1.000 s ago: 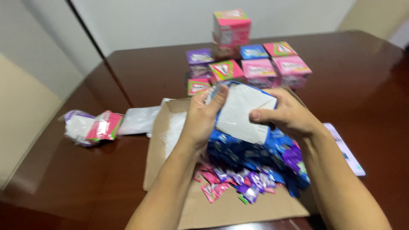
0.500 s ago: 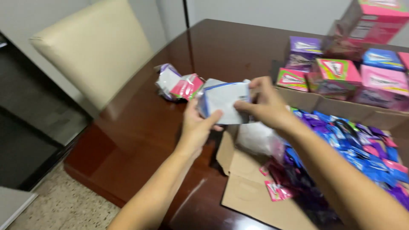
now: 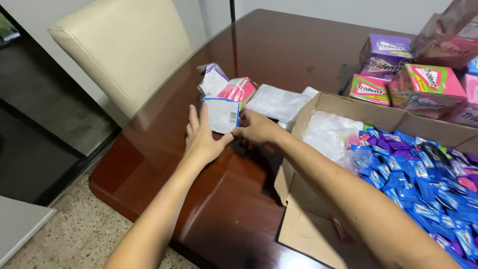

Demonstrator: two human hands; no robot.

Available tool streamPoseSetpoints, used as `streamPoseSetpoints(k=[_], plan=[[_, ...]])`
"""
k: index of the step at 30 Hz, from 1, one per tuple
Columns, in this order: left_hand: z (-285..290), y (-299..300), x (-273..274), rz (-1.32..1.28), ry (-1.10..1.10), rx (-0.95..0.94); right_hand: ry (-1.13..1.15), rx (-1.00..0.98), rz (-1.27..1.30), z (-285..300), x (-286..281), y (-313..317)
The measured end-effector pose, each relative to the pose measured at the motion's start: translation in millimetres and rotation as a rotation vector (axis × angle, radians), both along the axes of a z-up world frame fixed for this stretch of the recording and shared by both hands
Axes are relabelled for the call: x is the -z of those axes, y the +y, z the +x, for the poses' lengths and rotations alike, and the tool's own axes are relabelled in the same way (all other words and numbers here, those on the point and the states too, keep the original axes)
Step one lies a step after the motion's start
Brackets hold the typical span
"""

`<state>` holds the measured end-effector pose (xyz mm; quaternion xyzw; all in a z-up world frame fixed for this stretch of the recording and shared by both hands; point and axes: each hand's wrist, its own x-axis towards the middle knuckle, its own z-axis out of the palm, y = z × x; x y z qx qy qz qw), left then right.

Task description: Opening cardboard boxes of gum and emptying the individual packets into a larger container.

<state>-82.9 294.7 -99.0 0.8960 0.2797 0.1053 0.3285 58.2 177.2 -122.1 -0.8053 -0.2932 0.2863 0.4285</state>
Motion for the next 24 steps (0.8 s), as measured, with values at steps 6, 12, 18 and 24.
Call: streamPoseSetpoints(k=[6, 12, 18, 24], plan=[[22.0, -13.8, -0.1, 0.133, 0.101, 0.056, -0.142, -0.058, -0.094, -16.9, -34.2, -29.0], [19.7, -85.7, -52.3, 0.221, -0.123, 0.226, -0.265, -0.084, 0.026, -32.2, -70.8, -94.0], [33.1, -176.0, -89.3, 0.116, -0.41, 0.629, -0.281, 0.037, 0.124, -64.0, -156.4, -232.6], [73.7, -267.0, -70.1, 0.116, -0.412, 0.892, -0.3, 0.371, 0.065, -51.9, -161.4, -354.0]])
